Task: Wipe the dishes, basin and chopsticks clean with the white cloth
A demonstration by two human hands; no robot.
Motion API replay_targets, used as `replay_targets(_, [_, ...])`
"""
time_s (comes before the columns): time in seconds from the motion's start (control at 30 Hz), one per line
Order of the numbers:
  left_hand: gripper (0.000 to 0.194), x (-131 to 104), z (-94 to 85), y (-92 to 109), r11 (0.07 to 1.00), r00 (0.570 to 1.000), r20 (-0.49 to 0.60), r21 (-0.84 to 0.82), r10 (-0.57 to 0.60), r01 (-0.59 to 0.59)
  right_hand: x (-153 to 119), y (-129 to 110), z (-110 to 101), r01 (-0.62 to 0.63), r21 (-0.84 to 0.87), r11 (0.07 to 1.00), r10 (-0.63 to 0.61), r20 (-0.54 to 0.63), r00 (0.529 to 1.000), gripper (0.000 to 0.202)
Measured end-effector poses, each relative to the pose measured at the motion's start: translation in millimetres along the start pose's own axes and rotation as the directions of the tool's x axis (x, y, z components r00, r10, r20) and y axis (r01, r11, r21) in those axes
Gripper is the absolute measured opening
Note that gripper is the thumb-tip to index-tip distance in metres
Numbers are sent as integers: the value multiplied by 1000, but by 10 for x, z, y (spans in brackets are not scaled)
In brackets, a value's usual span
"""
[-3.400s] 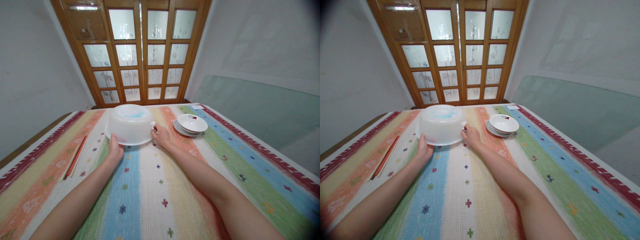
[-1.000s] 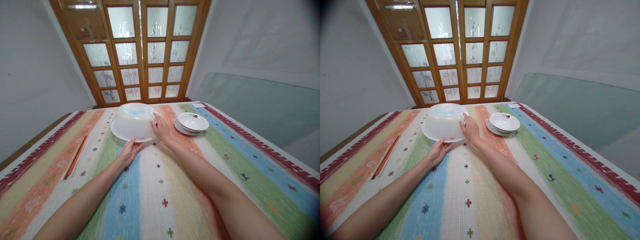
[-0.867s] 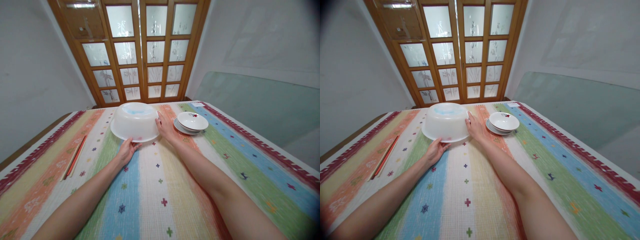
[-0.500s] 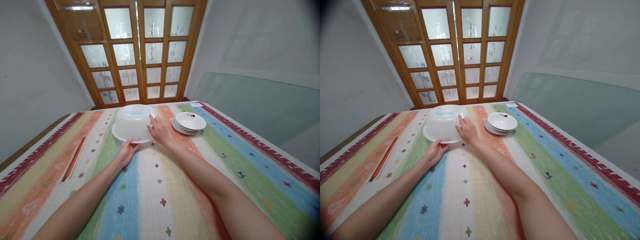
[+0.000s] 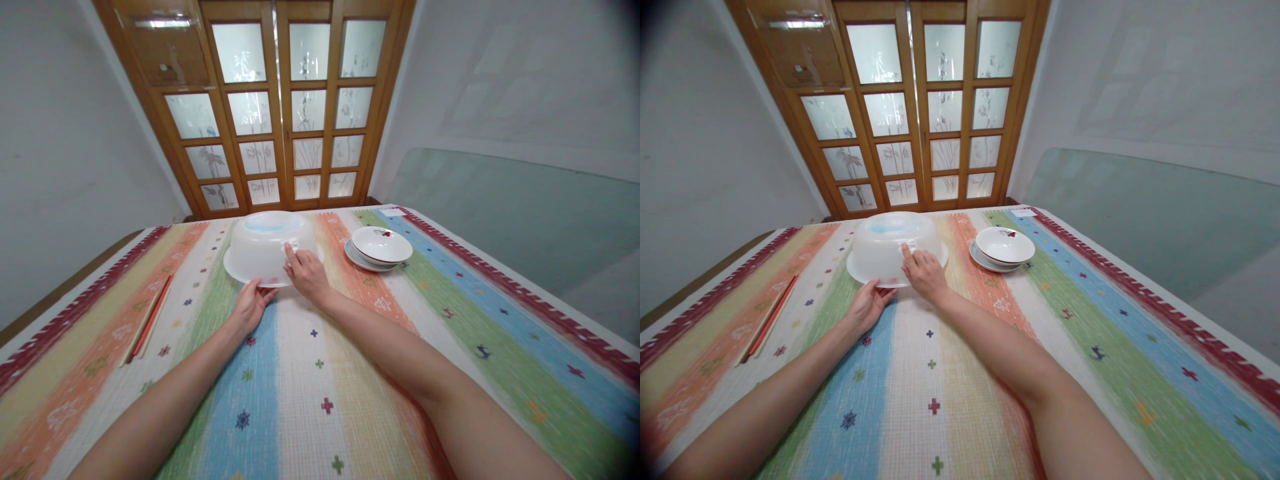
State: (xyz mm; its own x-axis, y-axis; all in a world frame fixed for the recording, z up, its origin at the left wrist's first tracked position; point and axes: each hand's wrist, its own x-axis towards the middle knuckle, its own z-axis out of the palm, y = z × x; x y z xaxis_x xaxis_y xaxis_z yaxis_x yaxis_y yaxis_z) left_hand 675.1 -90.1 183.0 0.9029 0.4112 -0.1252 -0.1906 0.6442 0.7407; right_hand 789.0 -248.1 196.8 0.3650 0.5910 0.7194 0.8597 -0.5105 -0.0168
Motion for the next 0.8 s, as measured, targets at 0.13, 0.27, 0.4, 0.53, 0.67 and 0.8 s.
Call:
replay_targets(0.13, [19, 27, -29, 47, 999, 995, -90, -7, 39, -39, -41, 323, 52, -163, 51, 985, 166, -68, 984, 46])
replay_targets(0.27, [16, 20, -23, 55, 1000, 996, -92, -22, 18, -20, -61, 547, 46, -396, 108, 912, 402, -36, 915, 31])
replay_targets(0.4, [14, -24, 11, 19, 1000, 998, -57, 4, 4, -3, -71, 638, 29, -563, 77, 823, 552, 128, 824, 25])
replay_targets(0.53, [11, -41, 18, -17, 1000, 1000, -31, -13, -5, 4, -63, 499, -4, -544, 120, 830, 529, 138, 837, 22])
replay_targets(0.67, [10, -33, 8, -26, 1000, 1000, -2, -29, -5, 5, -63, 129, -49, -387, 219, 896, 372, 107, 922, 16])
replay_targets(0.8, [16, -40, 13, -20, 999, 997, 82, -37, -2, 6, -71, -281, -89, -143, 311, 939, 135, 47, 990, 24])
